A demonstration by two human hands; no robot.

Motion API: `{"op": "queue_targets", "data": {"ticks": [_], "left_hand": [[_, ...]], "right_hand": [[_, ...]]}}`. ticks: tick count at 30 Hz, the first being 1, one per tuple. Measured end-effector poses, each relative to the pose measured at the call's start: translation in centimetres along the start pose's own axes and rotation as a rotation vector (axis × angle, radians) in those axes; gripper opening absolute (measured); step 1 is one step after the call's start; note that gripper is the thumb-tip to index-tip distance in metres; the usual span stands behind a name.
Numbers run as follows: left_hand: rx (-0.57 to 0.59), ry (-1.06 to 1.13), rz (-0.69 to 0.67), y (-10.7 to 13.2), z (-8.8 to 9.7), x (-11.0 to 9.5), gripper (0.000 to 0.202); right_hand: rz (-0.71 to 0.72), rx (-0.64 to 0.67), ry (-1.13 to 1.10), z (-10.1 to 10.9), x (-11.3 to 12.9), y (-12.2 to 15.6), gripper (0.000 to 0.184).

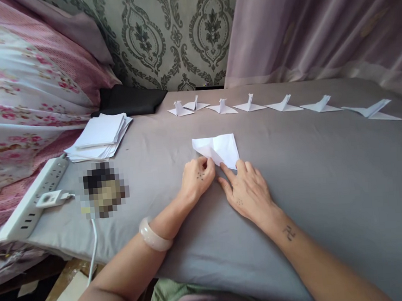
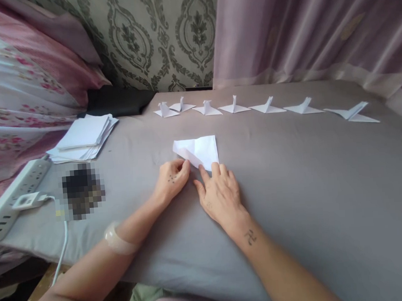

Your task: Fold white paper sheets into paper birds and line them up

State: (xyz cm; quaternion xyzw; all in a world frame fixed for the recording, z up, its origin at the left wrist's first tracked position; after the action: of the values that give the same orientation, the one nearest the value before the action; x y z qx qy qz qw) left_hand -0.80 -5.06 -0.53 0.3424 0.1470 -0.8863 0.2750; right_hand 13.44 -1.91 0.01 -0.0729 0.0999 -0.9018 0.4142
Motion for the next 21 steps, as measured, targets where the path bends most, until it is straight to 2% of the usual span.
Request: {"op": "queue_targets", "data": {"ticks": [3,6,8,9,11,15,21], "left_hand": [[0.002,0.035,0.031,0.1,0.5,0.1,0.03],[-0.192,0.078,-0.009,-0.2,1.3,0.4,0.01],[-0.273,0.117,-0.152,-0.7,1.7,0.4,0.035],[-0.255,0.14,-0.236,-1.0,1.7,0.4,0.046],[-0.134,0.173,-0.328,-1.6,1.4,0.5,0.049],[0.061,0.195,-0.403,-2.9,1.6,0.3,0.024],[0.418,0.106,-0.708,-4.5,2.5,-2.9,0.022]], "right_hand": [[0.001,0.006,-0.002,0.0,0.0,0.0,0.048],[0.01,0.012,-0.006,0.1,0.1,0.0,0.048],[0.015,0.011,-0.009,0.1,0.1,0.0,0.048],[0.016,0.009,-0.01,0.1,0.0,-0.1,0.048],[0.015,0.006,-0.015,0.0,0.0,-0.1,0.048],[0.001,-0.01,-0.031,-0.2,-0.1,-0.1,0.05],[0.004,-0.022,-0.041,-0.3,-0.2,-0.2,0.051]]}}
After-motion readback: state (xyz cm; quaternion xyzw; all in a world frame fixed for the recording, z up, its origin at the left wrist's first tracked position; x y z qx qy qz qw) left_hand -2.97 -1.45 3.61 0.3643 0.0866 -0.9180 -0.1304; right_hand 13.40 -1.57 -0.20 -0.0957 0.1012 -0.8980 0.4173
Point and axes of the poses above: each hand's wrist, its own y-axis away from the middle knuckle, its own z-axis out of the back of the hand, x = y × z, the point moved 3 cm from there along -y, towards the middle knuckle, and after that the axes turned 4 degrees about -x, right-handed, at the moved point
